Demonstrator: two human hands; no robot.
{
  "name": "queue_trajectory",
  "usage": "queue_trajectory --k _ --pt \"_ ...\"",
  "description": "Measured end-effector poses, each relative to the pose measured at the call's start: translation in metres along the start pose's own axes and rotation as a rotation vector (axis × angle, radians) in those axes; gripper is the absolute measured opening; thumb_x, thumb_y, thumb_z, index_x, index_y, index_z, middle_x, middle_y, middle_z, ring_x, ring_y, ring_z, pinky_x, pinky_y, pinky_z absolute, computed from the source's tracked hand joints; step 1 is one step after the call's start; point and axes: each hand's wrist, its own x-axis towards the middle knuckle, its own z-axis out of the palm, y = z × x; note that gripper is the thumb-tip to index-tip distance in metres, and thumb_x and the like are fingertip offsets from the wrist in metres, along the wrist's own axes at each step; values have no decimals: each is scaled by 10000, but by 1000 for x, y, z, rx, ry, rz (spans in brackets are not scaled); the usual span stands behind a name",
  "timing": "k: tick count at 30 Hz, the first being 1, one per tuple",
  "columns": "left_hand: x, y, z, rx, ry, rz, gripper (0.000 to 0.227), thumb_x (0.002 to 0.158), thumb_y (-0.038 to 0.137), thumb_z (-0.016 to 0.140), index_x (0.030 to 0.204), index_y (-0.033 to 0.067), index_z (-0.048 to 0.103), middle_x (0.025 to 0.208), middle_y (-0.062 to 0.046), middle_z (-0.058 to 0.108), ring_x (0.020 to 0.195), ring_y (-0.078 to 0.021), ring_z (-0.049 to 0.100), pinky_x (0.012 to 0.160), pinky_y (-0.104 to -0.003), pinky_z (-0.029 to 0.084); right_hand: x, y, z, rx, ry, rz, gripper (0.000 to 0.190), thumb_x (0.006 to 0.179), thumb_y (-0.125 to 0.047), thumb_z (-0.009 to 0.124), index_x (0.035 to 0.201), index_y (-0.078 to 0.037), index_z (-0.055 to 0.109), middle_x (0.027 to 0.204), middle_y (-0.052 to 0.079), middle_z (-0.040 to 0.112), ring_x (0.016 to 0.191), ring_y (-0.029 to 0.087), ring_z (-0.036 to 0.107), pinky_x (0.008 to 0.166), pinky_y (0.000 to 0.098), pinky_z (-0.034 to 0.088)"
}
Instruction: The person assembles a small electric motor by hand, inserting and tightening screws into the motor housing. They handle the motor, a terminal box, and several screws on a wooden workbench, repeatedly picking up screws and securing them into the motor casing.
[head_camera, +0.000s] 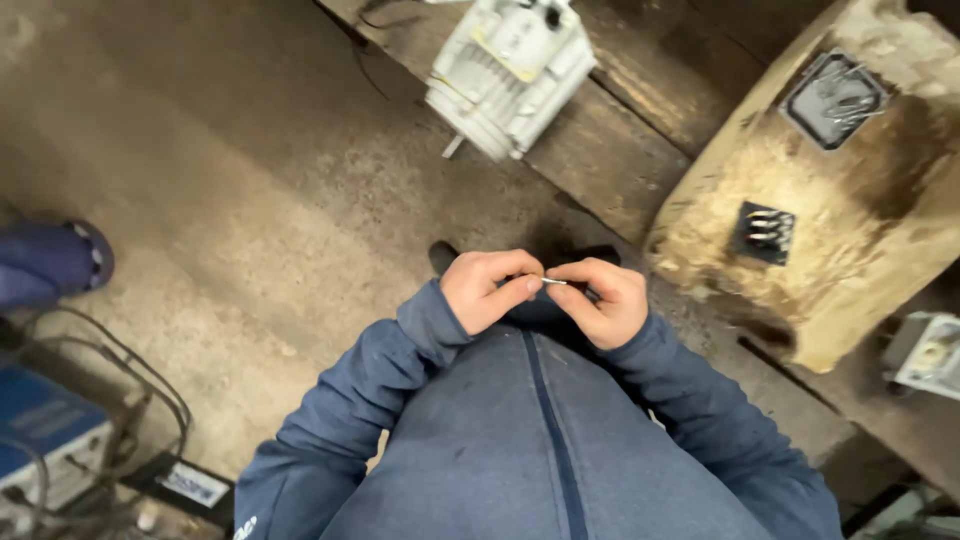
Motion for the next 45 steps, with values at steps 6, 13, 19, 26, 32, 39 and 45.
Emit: queue_trajectory --k 6,13,19,26,32,39,45 --pt "-64 -59 -75 -229 -3 -71 213 1026 221 618 1064 30 703 851 -58 742 810 -136 724 746 -284 574 36 -33 99 -23 -52 -190 140 900 -82 770 1034 -49 749 940 108 758 786 223 741 682 315 577" --pt "-71 -80 -123 -338 -162 -143 203 1043 186 610 1081 3 690 896 -56 739 863 -115 698 804 -276 569 58 -52 119 133 -184 -125 154 909 -69 773 1054 -31 739 1001 103 760 863 244 749 732 326 582" --pt "-20 -53 -146 -85 -152 -124 193 1034 145 587 1146 35 700 944 -84 770 914 -154 747 826 -291 584 89 -34 102 79 -80 -177 159 904 -83 786 1056 -55 749 993 101 758 870 252 741 758 335 573" --pt "51 -25 -167 214 -240 -46 242 1031 113 548 1232 45 667 1066 -120 759 1012 -260 757 858 -348 580 80 -10 76 2 103 -38 156 884 -94 808 1022 -49 751 929 110 746 791 250 726 698 326 561" --pt "123 -19 -195 416 -453 169 263 982 80 592 1221 85 702 1076 -133 746 971 -331 724 824 -386 566 75 -5 82 -29 426 186 149 903 -75 793 1035 -28 744 941 121 739 799 226 723 707 309 546" --pt "175 -14 -225 172 -970 164 177 975 143 675 1129 89 744 995 -90 772 896 -232 751 781 -332 588 103 -37 137 -44 834 385 152 914 -42 798 1046 -10 731 992 127 746 884 227 738 772 312 563" --pt "165 -62 -245 -153 -1230 -440 229 1006 151 655 1186 25 720 998 -60 780 880 -101 706 801 -266 569 136 -69 190 -40 1037 503 170 890 -12 814 1040 -7 734 991 144 744 877 225 743 755 304 572"
